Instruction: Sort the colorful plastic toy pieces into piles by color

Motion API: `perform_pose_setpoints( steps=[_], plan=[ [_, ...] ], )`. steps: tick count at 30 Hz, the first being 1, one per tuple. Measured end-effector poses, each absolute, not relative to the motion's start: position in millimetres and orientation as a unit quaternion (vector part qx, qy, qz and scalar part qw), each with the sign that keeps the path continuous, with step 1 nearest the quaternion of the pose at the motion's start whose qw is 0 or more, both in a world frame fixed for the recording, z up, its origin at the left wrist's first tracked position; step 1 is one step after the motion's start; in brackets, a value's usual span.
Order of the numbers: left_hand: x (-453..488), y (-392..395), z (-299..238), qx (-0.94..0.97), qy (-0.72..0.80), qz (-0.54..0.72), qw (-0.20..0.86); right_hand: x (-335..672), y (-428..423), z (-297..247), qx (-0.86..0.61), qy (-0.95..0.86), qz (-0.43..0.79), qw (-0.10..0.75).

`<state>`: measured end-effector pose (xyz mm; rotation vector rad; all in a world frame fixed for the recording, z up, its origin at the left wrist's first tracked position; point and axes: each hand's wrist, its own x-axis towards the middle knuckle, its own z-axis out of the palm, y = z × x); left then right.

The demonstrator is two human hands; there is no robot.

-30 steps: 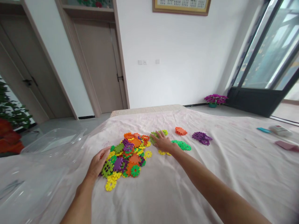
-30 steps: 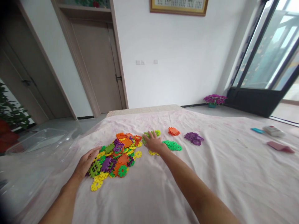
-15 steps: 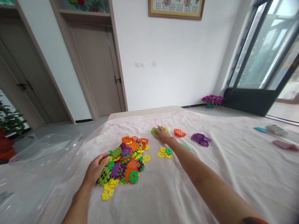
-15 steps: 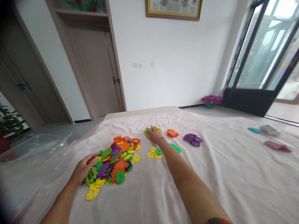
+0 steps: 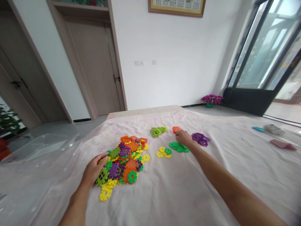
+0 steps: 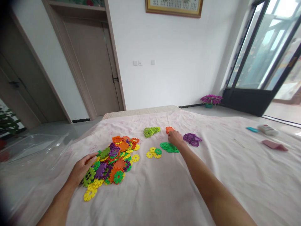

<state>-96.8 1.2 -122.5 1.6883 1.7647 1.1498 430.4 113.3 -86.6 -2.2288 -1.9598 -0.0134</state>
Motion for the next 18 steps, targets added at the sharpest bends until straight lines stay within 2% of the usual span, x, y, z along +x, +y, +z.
perform_pose_setpoints(
  steps=[8, 14, 18],
  plan=[
    [-95.7, -0.1, -119.2, 0.61, 0.651, 0.399, 0.212, 450.4, 119.0, -88.0, -0.715, -0.691, -0.013, 0.105],
    [-98.5, 2.3, -123.6, 0.605, 0.664, 0.385, 0.21, 493.2, 76.8, -92.7, -0.779, -0.597, -0.143, 0.131],
    [-99.8, 3.7, -125.3, 0.61, 0.67, 0.378, 0.19, 516.0, 63.1, -109.1, -0.81, -0.57, -0.09, 0.108]
  ],
)
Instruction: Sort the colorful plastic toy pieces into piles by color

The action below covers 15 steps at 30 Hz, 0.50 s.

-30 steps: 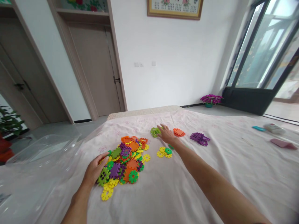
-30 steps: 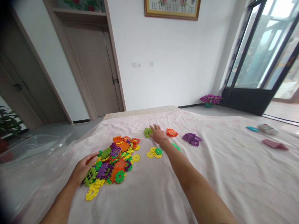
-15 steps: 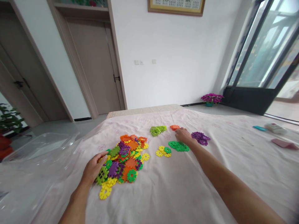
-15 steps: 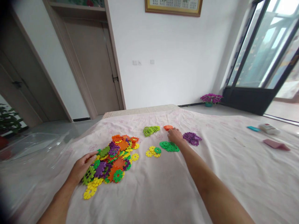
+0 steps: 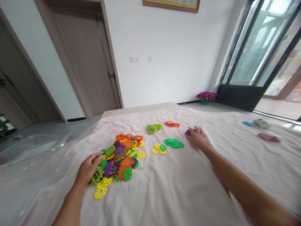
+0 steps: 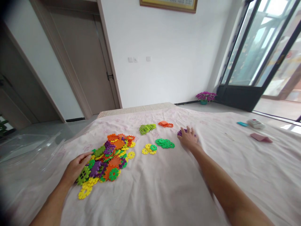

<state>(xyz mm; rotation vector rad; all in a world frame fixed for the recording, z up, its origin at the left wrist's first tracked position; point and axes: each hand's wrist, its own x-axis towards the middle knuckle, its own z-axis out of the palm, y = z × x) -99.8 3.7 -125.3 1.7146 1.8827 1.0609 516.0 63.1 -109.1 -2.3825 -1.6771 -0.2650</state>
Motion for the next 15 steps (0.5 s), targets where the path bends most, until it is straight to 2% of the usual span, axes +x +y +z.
perform_pose_setpoints(
  steps=[6, 12, 15],
  plan=[
    [-97.3, 3.0, -122.4, 0.612, 0.677, 0.371, 0.172, 539.0, 91.6, -126.4, -0.8, -0.579, -0.105, 0.115],
    [-96.6, 1.1, -121.2, 0.614, 0.676, 0.369, 0.173, 547.2, 112.8, -113.1, -0.816, -0.563, -0.079, 0.106],
    [-97.5, 1.8, -121.8, 0.611, 0.681, 0.364, 0.175, 525.6, 99.2, -103.2, -0.812, -0.556, -0.126, 0.126]
  ],
)
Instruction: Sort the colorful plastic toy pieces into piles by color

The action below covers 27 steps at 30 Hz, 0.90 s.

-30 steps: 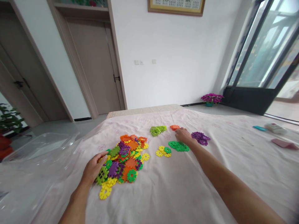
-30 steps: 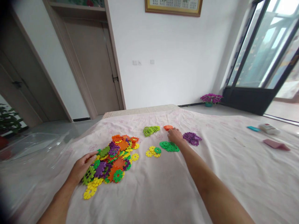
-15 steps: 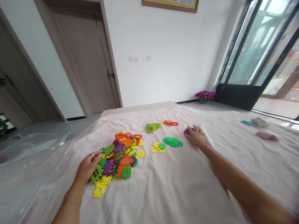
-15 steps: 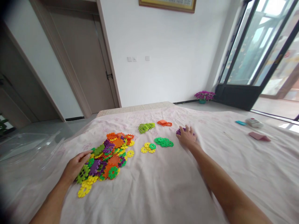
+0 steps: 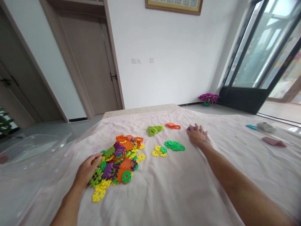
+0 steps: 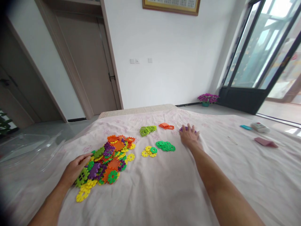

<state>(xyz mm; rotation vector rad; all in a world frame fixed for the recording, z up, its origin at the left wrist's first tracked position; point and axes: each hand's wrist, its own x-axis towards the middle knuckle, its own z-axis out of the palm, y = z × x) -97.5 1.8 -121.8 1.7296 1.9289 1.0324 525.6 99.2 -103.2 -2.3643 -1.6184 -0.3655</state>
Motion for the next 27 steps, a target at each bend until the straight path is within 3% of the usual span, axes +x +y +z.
perform_pose_setpoints(
  steps=[3, 7, 11, 23, 27],
  plan=[
    [-97.9, 2.9, -122.8, 0.608, 0.683, 0.364, 0.176, 487.0, 75.3, -94.0, -0.737, -0.639, -0.16, 0.152],
    [-98.0, 3.4, -124.0, 0.608, 0.68, 0.368, 0.182, 435.6, 44.2, -88.3, -0.573, -0.807, -0.04, 0.139],
    [-98.8, 3.7, -125.1, 0.609, 0.68, 0.366, 0.182, 410.2, 32.5, -92.1, -0.499, -0.856, 0.026, 0.135],
    [-101.1, 5.1, -126.5, 0.608, 0.685, 0.353, 0.193, 438.5, 83.4, -93.2, -0.6, -0.782, -0.046, 0.163],
    [-99.2, 3.7, -124.2, 0.606, 0.686, 0.354, 0.191, 424.2, 70.1, -89.3, -0.606, -0.763, -0.07, 0.213]
  ],
)
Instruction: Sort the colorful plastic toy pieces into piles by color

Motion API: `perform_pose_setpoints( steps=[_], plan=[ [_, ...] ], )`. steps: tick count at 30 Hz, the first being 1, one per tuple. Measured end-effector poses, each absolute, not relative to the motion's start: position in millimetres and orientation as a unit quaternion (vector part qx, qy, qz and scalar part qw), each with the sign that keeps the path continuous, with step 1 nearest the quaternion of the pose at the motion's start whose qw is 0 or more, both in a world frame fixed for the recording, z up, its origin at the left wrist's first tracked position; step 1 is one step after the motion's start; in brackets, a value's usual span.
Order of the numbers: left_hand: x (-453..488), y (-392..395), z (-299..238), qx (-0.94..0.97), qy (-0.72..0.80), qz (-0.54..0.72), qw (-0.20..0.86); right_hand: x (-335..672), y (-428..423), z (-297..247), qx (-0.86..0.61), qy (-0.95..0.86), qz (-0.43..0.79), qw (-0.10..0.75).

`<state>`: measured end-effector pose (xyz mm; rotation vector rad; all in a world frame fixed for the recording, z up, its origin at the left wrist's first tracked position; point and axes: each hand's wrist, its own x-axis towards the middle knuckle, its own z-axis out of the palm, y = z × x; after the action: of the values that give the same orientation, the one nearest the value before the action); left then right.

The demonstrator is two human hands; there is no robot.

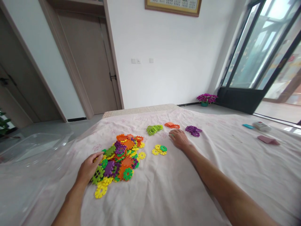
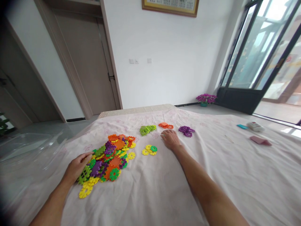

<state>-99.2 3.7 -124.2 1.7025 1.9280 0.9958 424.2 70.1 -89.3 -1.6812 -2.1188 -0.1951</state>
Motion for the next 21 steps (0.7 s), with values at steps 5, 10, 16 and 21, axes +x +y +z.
perform_pose_setpoints(
  steps=[5, 10, 16, 21],
  plan=[
    [-99.0, 4.1, -125.2, 0.605, 0.685, 0.36, 0.186, 396.3, 45.4, -85.8, -0.532, -0.812, 0.07, 0.23],
    [-99.9, 4.8, -126.6, 0.604, 0.686, 0.361, 0.185, 386.8, 45.1, -92.6, -0.507, -0.815, 0.127, 0.25],
    [-99.9, 5.3, -126.6, 0.605, 0.685, 0.366, 0.177, 401.3, 57.4, -101.1, -0.593, -0.721, 0.156, 0.322],
    [-98.7, 4.7, -124.4, 0.606, 0.685, 0.368, 0.168, 403.3, 47.8, -88.2, -0.646, -0.687, -0.056, 0.327]
  ],
)
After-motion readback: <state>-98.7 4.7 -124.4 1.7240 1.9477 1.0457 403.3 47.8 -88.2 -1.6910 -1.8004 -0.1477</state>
